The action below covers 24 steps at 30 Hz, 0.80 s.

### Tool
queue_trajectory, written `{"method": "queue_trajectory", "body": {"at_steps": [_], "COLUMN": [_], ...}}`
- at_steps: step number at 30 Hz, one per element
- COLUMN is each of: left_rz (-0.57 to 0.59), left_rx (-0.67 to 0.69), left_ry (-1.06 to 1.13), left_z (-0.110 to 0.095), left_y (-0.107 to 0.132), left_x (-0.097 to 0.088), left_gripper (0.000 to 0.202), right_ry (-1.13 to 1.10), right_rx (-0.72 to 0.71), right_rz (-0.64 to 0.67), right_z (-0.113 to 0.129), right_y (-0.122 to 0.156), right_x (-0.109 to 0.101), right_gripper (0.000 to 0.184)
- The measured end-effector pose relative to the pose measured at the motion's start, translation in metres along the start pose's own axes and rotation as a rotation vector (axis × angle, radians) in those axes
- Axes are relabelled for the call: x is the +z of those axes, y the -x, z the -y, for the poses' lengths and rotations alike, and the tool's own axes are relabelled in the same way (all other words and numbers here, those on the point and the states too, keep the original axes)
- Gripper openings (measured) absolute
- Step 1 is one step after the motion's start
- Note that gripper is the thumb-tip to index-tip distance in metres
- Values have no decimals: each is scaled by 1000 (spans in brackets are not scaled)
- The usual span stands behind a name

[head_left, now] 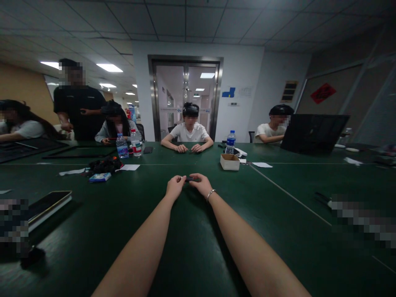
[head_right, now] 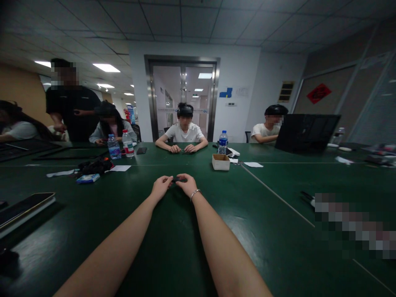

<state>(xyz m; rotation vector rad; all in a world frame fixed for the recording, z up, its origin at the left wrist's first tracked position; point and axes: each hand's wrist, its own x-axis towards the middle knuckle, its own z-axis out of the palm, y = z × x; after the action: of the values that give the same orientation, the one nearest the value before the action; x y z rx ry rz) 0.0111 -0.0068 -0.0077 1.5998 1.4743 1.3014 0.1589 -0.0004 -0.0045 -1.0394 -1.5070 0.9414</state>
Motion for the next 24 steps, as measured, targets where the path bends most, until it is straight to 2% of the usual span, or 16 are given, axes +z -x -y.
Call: {"method": "queue_trajectory", "body": {"at_steps": [3, 7, 11, 16, 21, 24], "left_rz": [14, 82, 87, 76, 136, 140], "left_rx": [12, 100, 118, 78, 179, 195], "left_ry": [57, 161, 218, 267, 313, 330], "left_z": [3, 4, 3, 1, -2, -3], "left_y": [-2, -3, -3, -2, 0, 1], "left_x": [0, 0, 1, -1, -2, -2], "left_gripper": [30, 28, 32, 33, 26, 24], "right_ry": [-160, -305, -318, -348, -257, -205], "right_rx": [87, 210, 219, 179, 226, 276], "right_rz": [17, -11, 3, 122, 149, 172], "right_z": [2, 2, 3, 6, 7, 10], "right_y": [0, -2, -2, 2, 0, 0], "right_x": [-2, -4, -7, -12, -18, -19], "right_gripper": [32, 28, 27, 42, 20, 26]}}
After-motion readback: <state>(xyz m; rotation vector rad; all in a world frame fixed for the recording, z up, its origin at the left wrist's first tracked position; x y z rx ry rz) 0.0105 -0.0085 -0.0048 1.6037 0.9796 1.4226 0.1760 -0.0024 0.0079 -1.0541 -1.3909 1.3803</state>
